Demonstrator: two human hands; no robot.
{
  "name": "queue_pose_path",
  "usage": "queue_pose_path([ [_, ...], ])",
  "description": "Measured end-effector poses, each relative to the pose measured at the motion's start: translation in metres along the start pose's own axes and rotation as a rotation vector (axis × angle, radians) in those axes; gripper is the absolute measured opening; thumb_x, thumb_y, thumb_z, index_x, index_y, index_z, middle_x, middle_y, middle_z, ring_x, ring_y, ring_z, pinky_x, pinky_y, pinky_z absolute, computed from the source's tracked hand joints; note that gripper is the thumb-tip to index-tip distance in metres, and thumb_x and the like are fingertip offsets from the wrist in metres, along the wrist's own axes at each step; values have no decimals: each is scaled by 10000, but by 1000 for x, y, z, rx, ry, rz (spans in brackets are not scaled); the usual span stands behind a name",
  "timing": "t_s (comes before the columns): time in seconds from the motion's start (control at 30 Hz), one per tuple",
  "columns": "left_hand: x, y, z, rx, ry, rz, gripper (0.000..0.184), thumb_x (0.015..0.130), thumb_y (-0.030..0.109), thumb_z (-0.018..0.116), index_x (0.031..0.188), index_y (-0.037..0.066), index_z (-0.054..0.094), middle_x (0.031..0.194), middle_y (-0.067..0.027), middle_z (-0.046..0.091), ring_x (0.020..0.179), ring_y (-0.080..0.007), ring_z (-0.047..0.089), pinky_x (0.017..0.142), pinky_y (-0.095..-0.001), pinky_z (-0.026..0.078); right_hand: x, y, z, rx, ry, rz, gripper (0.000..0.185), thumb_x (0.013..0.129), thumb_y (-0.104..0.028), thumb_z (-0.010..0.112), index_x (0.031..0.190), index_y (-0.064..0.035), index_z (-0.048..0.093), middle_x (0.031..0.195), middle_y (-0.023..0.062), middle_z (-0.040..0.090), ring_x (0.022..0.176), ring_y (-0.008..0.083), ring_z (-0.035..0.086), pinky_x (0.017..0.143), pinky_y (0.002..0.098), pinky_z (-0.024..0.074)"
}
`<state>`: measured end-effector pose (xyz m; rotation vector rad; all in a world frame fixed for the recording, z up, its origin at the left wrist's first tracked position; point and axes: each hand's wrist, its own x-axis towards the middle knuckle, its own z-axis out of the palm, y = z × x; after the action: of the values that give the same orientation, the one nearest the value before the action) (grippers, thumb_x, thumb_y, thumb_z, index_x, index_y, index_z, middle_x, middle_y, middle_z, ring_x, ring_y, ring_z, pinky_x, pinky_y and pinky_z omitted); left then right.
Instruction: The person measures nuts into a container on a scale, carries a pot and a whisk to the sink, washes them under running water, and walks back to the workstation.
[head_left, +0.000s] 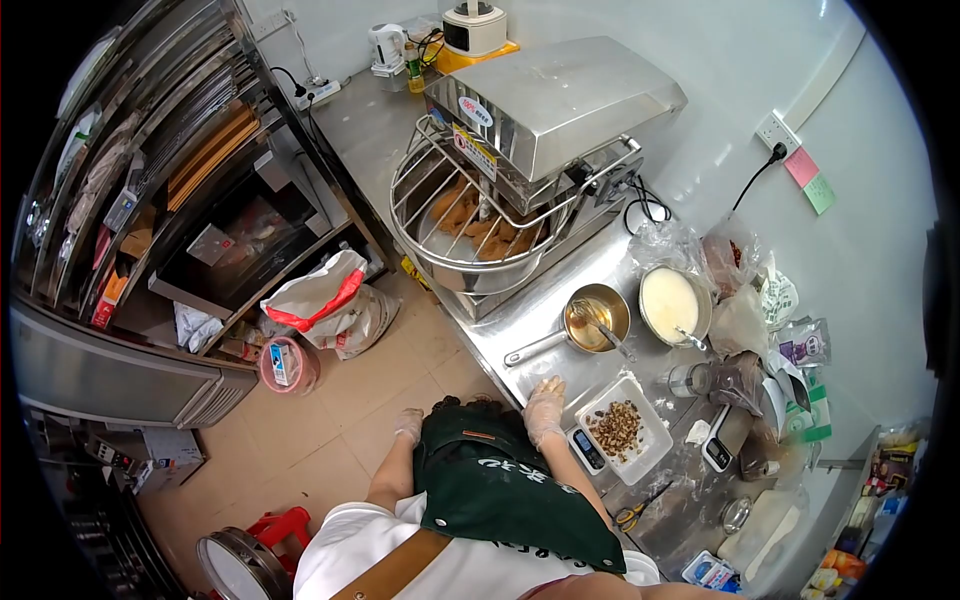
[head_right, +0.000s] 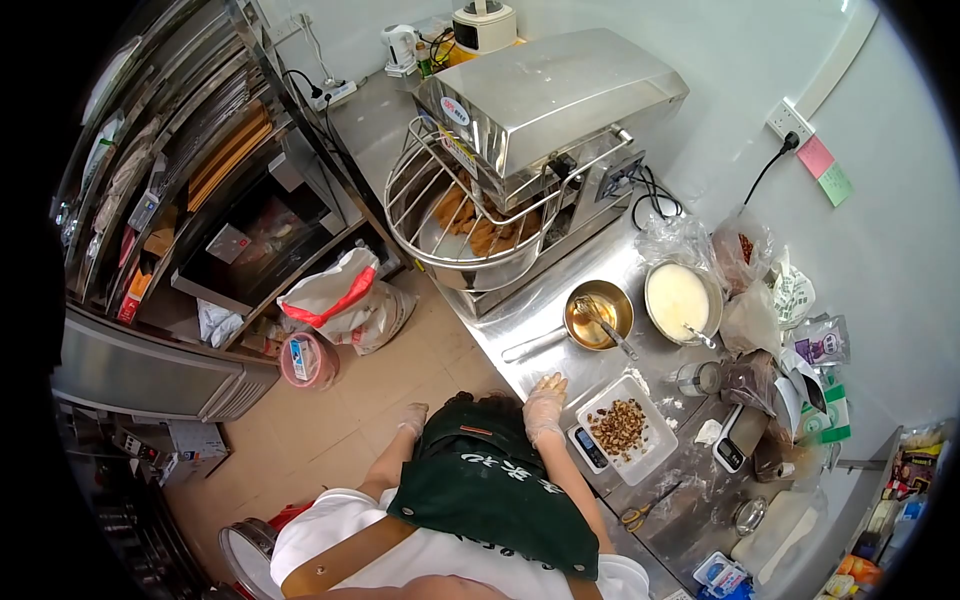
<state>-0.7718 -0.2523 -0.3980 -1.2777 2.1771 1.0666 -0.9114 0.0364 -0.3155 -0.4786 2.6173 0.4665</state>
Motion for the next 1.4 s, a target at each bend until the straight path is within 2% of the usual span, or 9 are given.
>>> queue_pose_path([
  [0.63,5,-3,1,54,-36,32,390,881,356,535,1096,64,677,1188,-192,624,1135,-342,581,947,-392,461,-11,2,-20,73,-15,31,554,959,-199,371,1442,66,311,1505,303,255,1378,491,261,1087,508,302],
  [0.97,7,-4,3,63,-38,19,399,878,367,538,1109,72,673,1208,-187,615,1157,-336,568,967,-385,452,-1,0,3,-3,17,6,542,961,-199,369,1441,51,331,1503,298,267,1371,487,281,1053,493,338],
  [1.4,2,-2,2,55,-26,23,402,881,367,527,1093,58,675,1211,-190,615,1162,-335,562,982,-385,440,-6,1,-5,10,6,9,550,964,-216,378,1440,55,329,1502,295,272,1367,495,280,1049,498,342],
])
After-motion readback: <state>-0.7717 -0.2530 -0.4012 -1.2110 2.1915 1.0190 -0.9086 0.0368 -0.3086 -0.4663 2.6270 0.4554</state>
